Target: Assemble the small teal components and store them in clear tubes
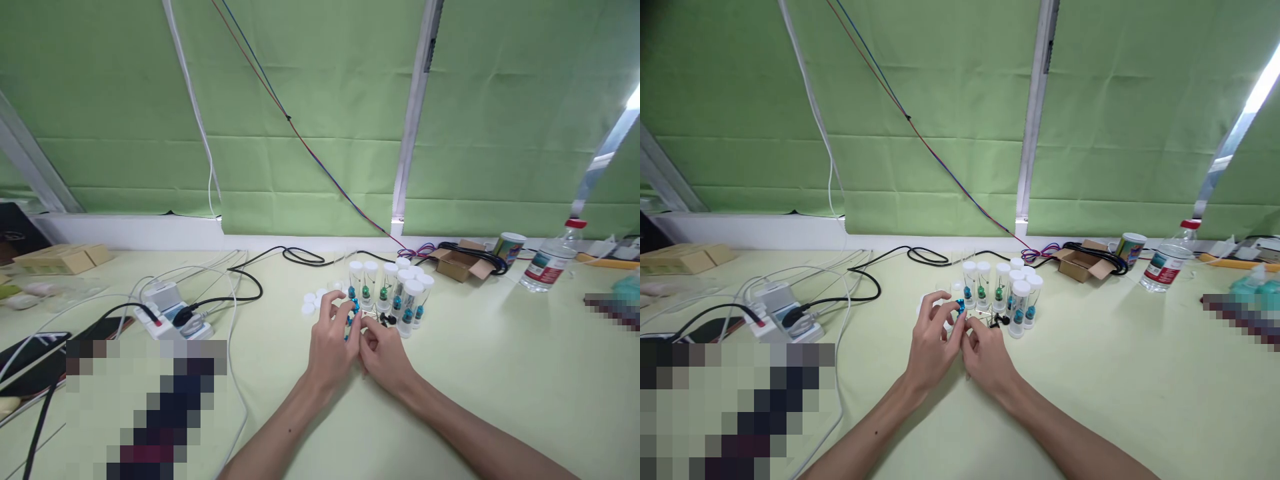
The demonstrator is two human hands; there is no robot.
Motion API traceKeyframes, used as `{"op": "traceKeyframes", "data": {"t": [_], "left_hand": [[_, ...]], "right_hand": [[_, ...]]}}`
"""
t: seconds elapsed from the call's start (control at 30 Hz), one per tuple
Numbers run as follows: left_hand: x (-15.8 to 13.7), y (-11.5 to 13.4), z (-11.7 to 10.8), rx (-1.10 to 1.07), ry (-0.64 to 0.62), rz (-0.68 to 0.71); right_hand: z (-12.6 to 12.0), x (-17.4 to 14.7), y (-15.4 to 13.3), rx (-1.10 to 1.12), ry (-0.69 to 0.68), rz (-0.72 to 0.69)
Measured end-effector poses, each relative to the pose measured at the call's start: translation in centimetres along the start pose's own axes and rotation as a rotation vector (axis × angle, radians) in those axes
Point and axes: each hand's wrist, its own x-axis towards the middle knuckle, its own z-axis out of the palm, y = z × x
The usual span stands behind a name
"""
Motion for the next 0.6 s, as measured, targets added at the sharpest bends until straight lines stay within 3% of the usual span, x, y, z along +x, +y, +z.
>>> {"op": "traceKeyframes", "data": {"t": [0.37, 0.6], "left_hand": [[1.4, 2.2, -0.7, -0.187, -0.031, -0.120], [-0.1, 1.3, -1.2, -0.225, -0.220, -0.173]], "right_hand": [[-0.8, 0.8, 0.5, -0.071, 0.005, -0.093], [-2.0, 1.3, 0.7, -0.133, 0.154, -0.073]]}}
